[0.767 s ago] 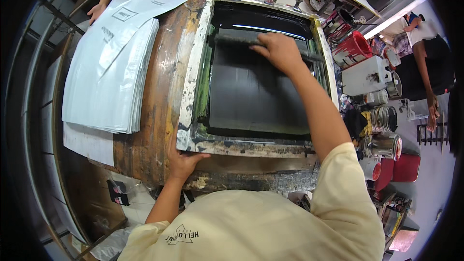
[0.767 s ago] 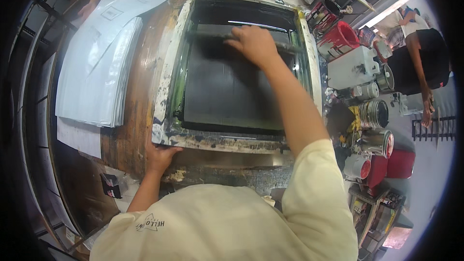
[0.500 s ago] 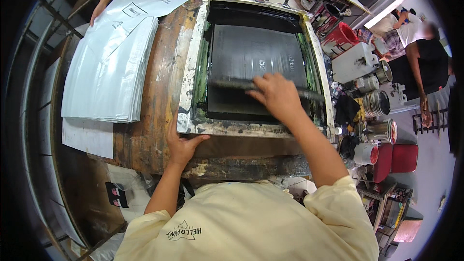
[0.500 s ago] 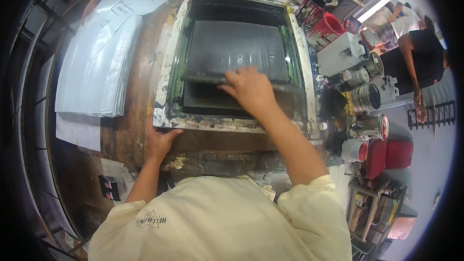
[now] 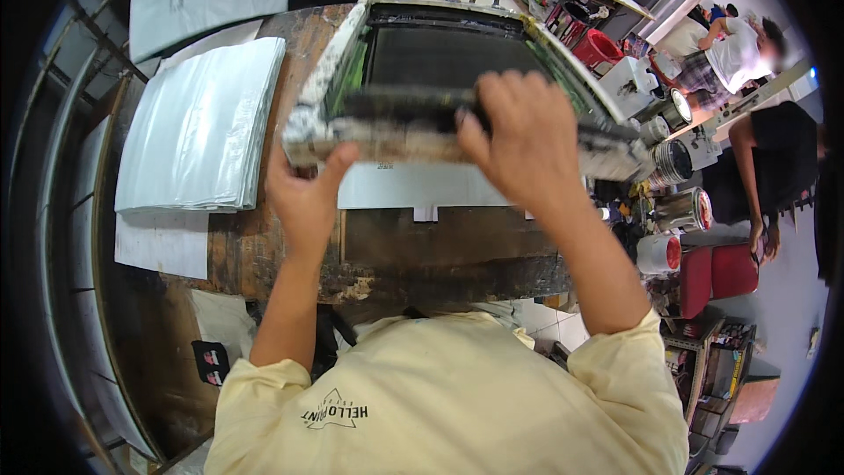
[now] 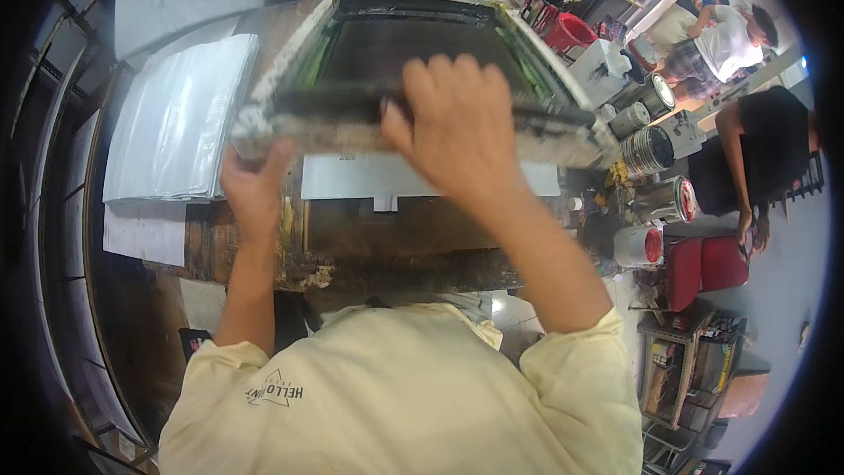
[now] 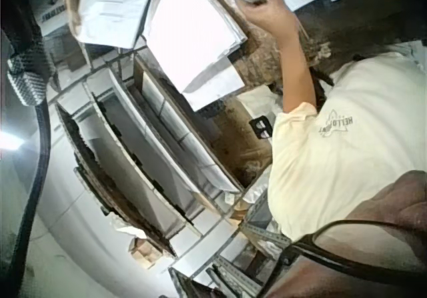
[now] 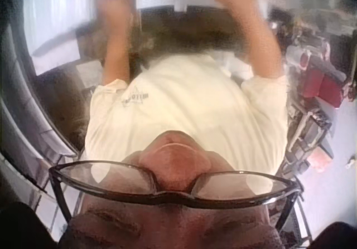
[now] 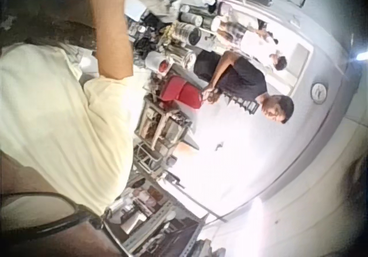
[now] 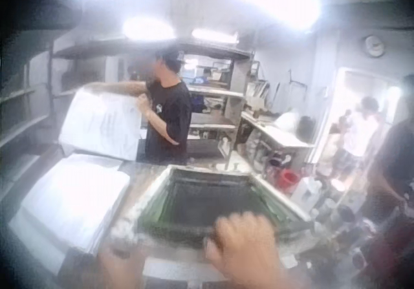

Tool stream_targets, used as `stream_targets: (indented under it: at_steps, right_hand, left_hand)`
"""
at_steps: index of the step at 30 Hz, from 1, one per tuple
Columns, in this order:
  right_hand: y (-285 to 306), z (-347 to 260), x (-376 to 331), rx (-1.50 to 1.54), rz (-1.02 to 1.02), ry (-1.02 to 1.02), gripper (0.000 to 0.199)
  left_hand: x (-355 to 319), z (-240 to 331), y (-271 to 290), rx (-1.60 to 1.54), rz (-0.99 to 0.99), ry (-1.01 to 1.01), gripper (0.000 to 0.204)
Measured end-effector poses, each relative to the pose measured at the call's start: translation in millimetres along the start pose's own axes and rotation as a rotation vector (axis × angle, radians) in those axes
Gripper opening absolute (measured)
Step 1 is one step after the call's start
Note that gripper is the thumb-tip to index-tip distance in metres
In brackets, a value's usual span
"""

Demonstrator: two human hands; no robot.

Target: The person performs screen printing on white plastic bags by applying ink with a squeegee across a screen frame and then lifting the frame to reveal the printed design.

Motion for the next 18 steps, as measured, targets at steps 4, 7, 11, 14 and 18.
stream_targets:
  at_steps: [4,7,11,14,18]
  right_hand:
    - [25.9,20.0,55.1,0.042,0.218,0.052,0.03]
    - [35.5,34.6,78.3,0.081,0.255,0.041,0.036]
    - [47.9,40.0,105.7,0.076,0.212,0.094,0.035]
    - [54.4,49.4,125.0,0.195,0.081,-0.038,0.043]
    - [66.5,46.9,135.2,0.2,0.036,-0.109,0.046]
  left_hand:
    - [24.6,25.7,-8.2,-0.057,0.057,-0.181,0.094]
    - [-2.7,6.8,-31.0,0.361,-0.053,-0.241,0.103]
    - [-80.7,-64.7,-62.5,1.181,-0.453,-0.107,0.109]
    - [-104.6,-100.1,-66.0,1.254,-0.547,-0.008,0.115]
    - [-105.5,-108.7,-68.1,1.283,-0.57,0.031,0.12]
Point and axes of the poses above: each hand's wrist, its own x-axis towards the middle knuckle, its own y-axis out of the back of the hand, z = x × y, the point moved 8 cm from there along x, towards the middle knuckle, and after that the axes turned 1 degree about x, right-handed, at the moved point
